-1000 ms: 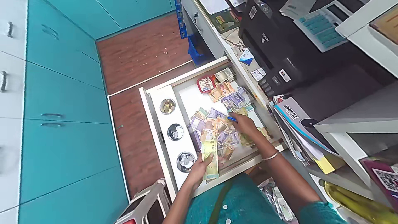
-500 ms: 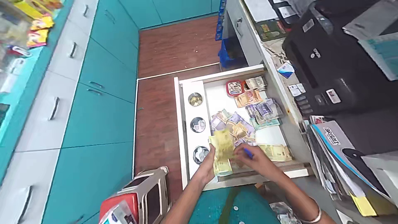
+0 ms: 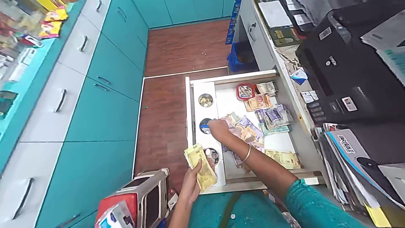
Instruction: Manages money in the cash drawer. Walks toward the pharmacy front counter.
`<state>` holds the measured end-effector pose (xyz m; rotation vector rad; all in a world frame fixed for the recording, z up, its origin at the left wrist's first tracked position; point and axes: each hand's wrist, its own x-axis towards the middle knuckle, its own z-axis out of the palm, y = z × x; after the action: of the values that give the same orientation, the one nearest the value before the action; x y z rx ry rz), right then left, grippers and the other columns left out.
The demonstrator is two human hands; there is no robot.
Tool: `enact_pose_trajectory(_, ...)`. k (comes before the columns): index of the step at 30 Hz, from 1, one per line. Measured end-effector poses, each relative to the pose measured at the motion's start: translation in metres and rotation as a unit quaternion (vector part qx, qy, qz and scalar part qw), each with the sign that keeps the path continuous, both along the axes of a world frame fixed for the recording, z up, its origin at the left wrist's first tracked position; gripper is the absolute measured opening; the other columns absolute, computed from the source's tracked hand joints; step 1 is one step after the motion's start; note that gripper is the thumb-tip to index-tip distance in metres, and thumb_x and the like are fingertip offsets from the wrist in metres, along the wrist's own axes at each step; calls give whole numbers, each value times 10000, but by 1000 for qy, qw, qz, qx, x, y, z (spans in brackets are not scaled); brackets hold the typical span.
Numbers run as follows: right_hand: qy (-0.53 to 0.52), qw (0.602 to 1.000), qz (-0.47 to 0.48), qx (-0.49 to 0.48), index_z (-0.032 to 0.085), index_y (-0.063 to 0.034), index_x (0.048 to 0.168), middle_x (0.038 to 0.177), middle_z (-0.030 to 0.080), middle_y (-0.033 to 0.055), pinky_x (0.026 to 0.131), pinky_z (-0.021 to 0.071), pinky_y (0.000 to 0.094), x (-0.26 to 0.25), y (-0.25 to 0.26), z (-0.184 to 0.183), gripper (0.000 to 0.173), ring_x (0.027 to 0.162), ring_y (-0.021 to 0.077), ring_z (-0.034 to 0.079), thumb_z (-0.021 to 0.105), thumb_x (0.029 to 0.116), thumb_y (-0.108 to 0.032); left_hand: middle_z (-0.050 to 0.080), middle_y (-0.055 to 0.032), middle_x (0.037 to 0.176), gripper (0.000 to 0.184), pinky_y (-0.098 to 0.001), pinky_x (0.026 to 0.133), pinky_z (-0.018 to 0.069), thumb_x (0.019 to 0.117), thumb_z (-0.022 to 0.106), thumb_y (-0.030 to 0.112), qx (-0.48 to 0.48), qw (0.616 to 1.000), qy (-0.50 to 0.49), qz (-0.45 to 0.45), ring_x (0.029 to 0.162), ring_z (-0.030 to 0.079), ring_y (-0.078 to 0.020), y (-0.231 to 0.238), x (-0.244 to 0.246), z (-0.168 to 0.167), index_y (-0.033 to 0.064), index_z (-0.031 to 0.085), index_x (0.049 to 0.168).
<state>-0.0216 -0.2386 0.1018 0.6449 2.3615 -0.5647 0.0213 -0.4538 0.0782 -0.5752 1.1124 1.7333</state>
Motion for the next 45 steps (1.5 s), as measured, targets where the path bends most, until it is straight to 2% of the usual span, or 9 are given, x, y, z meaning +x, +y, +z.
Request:
enact_pose_trajectory(9, 16, 998, -32, -42, 620, 60, 1210, 1216, 650, 266, 870, 517, 603, -1, 8, -3, 251, 1124, 445, 642, 555, 982, -20, 743, -199, 1046, 306, -442, 844, 630, 1120, 309, 173, 19, 1000, -8, -4, 922, 759, -311, 2, 0, -7, -8, 484, 1293)
enact_pose_trajectory(22, 122, 987, -39, -98, 614, 2, 1258, 1126, 690, 254, 883, 503, 595, 28, 14, -2, 282, 1083, 436, 668, 504, 1032, -127, 754, -165, 1048, 372, -407, 844, 631, 1129, 255, 215, 7, 999, 24, -44, 914, 764, -273, 29, -18, -4, -6, 500, 1301)
enact_pose_trajectory(29, 225, 914, -107, -320, 677, 46, 1165, 980, 698, 239, 845, 503, 565, 92, -23, 15, 344, 925, 388, 675, 562, 1042, -254, 750, -84, 966, 341, -368, 757, 642, 1114, 287, 212, -12, 1000, -7, -2, 870, 753, -180, 38, -11, 9, 65, 579, 1211)
enact_pose_trajectory(35, 284, 866, -355, -210, 690, 49, 1102, 849, 678, 150, 709, 544, 406, 158, 30, -35, 362, 713, 218, 641, 502, 1066, -258, 750, -157, 1020, 405, -411, 856, 629, 1123, 257, 210, 81, 994, -69, -32, 932, 758, -265, 25, -8, -7, 17, 590, 1248)
enact_pose_trajectory(37, 208, 896, -368, -133, 688, 41, 1114, 930, 693, 195, 807, 535, 505, 175, 71, -63, 374, 839, 309, 672, 505, 1066, -282, 747, -164, 1017, 398, -410, 856, 629, 1122, 257, 189, 74, 994, -69, -34, 932, 757, -270, 23, -7, -9, 3, 590, 1235)
enact_pose_trajectory(39, 126, 937, -312, -99, 664, -29, 1280, 1196, 647, 248, 935, 501, 580, 179, 98, -78, 340, 1078, 400, 646, 592, 999, -206, 751, -166, 1003, 387, -405, 848, 631, 1119, 263, 170, 61, 995, -62, -41, 916, 761, -267, 26, -7, -8, -8, 588, 1231)
enact_pose_trajectory(42, 65, 980, -168, -87, 516, -209, 1500, 1433, 456, 310, 909, 513, 632, 162, 96, -87, 722, 1172, 491, 581, 764, 831, -104, 745, -182, 1001, 374, -414, 844, 633, 1116, 271, 158, 63, 995, -59, -50, 907, 761, -279, 30, -9, -4, -20, 575, 1242)
enact_pose_trajectory(44, 55, 990, -110, -72, 515, -160, 1496, 1458, 429, 310, 904, 517, 637, 153, 88, -94, 738, 1222, 507, 544, 753, 811, -27, 747, -181, 1001, 375, -414, 840, 634, 1116, 273, 162, 65, 995, -50, -59, 907, 762, -278, 33, -10, -3, -19, 577, 1239)
enact_pose_trajectory(45, 57, 992, -93, -58, 561, -94, 1437, 1457, 452, 288, 915, 521, 614, 150, 86, -95, 596, 1249, 486, 541, 702, 862, -27, 748, -177, 1003, 378, -410, 841, 633, 1115, 273, 163, 66, 995, -43, -63, 910, 761, -273, 34, -10, -3, -18, 581, 1242)
